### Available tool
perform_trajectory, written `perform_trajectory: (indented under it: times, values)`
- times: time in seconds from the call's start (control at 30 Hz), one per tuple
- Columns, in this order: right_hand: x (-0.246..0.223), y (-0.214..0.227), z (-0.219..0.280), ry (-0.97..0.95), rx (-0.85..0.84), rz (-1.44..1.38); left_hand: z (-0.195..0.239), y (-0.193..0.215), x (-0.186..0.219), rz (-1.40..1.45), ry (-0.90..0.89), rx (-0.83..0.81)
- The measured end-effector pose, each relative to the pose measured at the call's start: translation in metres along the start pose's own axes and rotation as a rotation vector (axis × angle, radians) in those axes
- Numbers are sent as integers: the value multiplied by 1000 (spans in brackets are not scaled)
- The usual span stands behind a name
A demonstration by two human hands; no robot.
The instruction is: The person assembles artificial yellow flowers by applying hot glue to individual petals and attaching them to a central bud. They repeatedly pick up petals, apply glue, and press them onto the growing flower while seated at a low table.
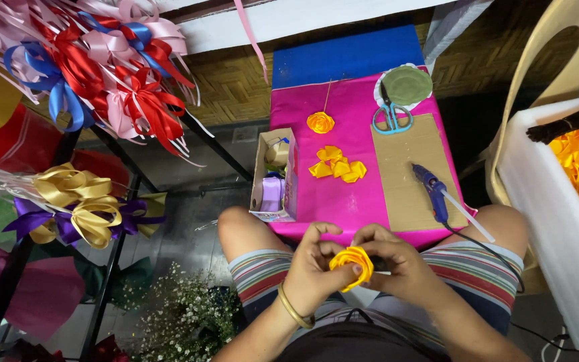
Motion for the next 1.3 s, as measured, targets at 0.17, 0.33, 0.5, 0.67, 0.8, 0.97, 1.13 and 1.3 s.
perform_trajectory:
  times: [0.17, 0.33, 0.5, 0.67, 0.8, 0.97, 1.13, 1.3]
  values:
    - [-15, -2, -9, -57, -141, -47, 4, -5, -1, 4, 41, -92]
    - [-13, -2, -5, -15, -130, -61, 9, -11, 4, 22, 54, -100]
    - [-18, -6, -5, 10, -97, -29, 10, -11, 1, 33, 63, -107]
    - [-20, -8, -5, -8, -60, -53, 11, -10, 2, -4, 62, -108]
    - [-18, -8, -3, -20, -58, -27, 11, -9, 0, -15, 46, -122]
    - [-15, -7, 1, 19, -48, -27, 10, -9, -3, 16, 44, -139]
    - [-15, -6, 1, 26, -45, -47, 9, -9, -5, 33, 43, -149]
    - [-17, -7, 1, 10, -37, -55, 8, -9, -7, 23, 29, -158]
Point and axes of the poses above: each hand's wrist, its own z-axis away from the middle knuckle, its own y-axis out of the back of the hand, x = y × z, the point moved 2 cm from there along -z, towards the middle knuckle, and after that the axes turned 15 degrees about y, right-handed, at the moved point
